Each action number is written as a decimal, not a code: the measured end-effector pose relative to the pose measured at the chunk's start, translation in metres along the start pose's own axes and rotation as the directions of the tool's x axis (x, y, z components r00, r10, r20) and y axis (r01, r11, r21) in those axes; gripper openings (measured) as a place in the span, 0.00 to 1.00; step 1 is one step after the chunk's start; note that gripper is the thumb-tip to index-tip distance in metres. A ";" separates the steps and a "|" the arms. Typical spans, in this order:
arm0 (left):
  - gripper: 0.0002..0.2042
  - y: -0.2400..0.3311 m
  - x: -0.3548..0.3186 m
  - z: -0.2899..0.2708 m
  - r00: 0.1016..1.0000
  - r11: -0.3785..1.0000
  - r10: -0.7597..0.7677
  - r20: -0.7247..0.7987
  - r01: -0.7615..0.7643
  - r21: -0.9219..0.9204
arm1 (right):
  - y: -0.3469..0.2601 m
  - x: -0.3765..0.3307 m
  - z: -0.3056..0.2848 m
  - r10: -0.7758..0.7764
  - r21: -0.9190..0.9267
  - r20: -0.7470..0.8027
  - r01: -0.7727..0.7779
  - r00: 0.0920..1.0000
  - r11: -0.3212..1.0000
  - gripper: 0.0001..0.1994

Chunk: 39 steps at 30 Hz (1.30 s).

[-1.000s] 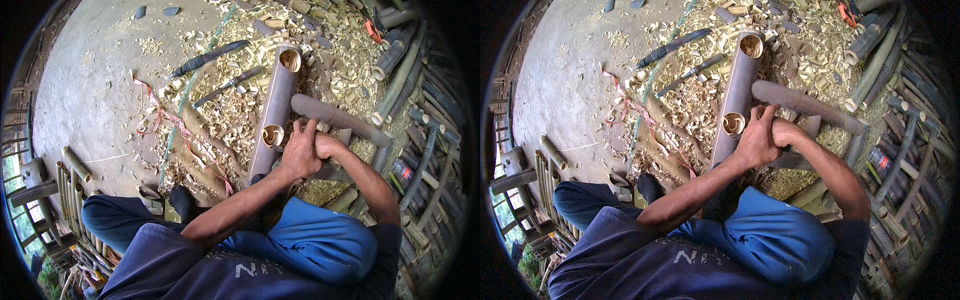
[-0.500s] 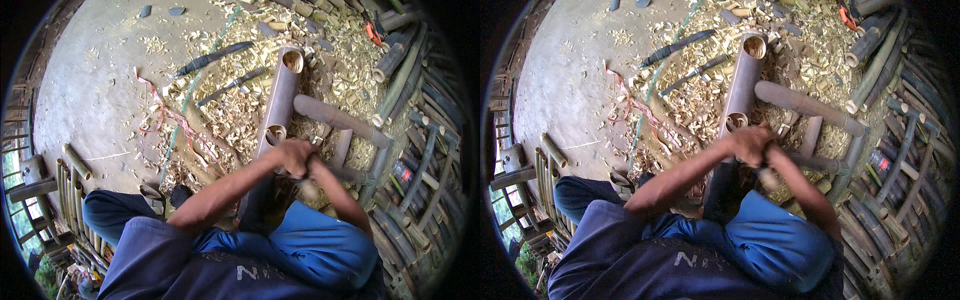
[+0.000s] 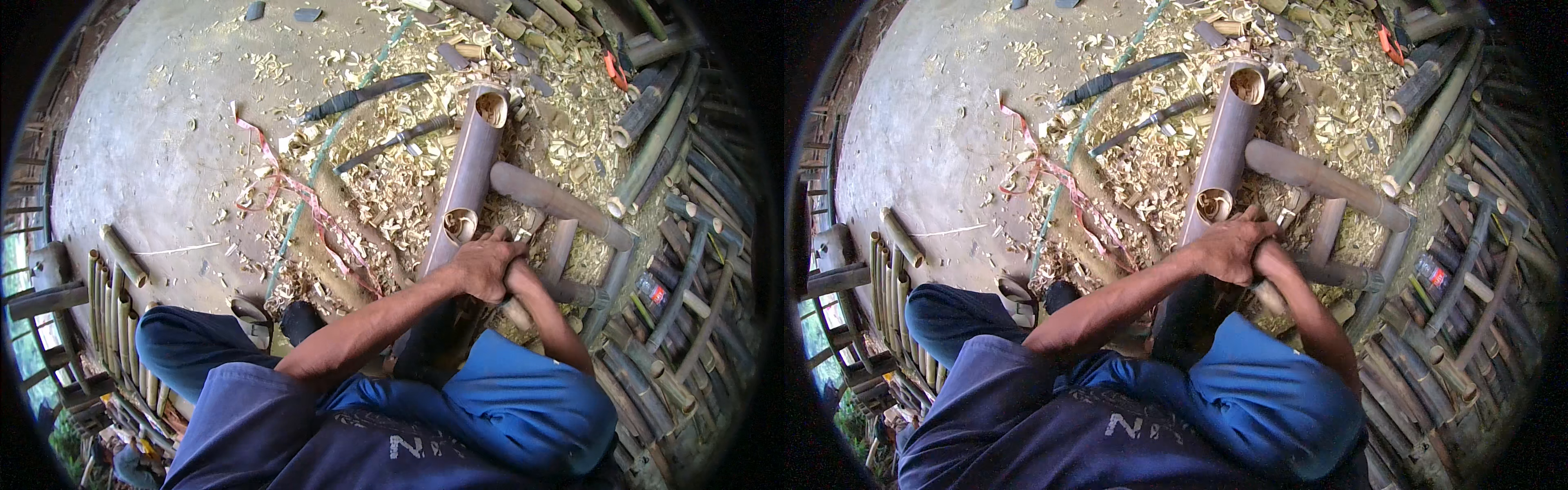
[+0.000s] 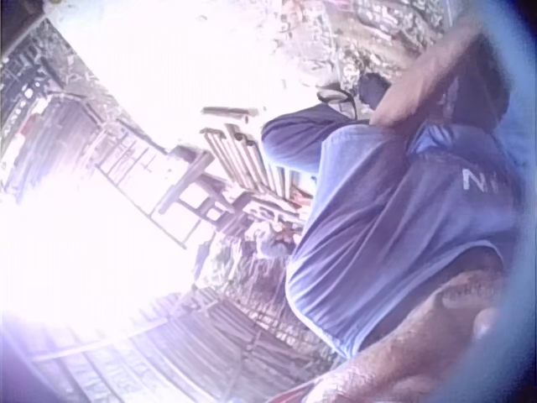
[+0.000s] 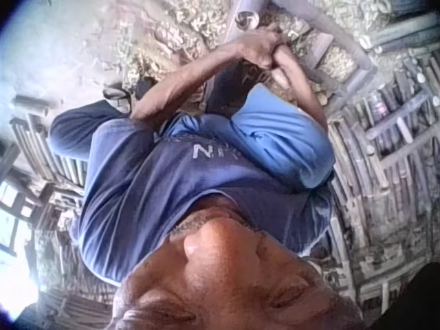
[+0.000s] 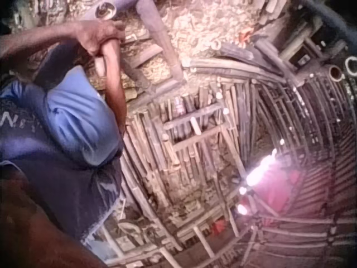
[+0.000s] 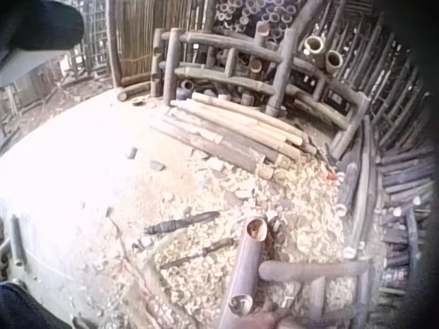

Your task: The person uses a wooden mallet and a chisel-like tool to hollow out a bamboo segment, then uses a drawknife by hand to shave and shape other bamboo poles.

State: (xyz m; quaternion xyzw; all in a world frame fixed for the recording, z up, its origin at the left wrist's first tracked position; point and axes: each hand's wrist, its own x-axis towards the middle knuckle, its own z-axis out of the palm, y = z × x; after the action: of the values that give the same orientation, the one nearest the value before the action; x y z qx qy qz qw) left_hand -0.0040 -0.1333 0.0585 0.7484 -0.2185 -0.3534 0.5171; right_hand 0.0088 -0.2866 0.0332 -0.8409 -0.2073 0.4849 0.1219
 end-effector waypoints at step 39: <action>0.18 0.011 -0.087 0.090 0.698 0.762 -0.635 -0.331 0.494 -0.419 | -0.016 -0.013 -0.004 0.091 0.846 0.445 -0.452 0.891 0.284 0.17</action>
State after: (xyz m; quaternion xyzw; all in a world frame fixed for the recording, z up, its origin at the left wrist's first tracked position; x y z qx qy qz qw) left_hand -0.1288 -0.1328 0.0760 0.7528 0.2081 -0.3398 0.5239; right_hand 0.0028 -0.2786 0.0521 -0.5501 0.2411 0.6531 0.4613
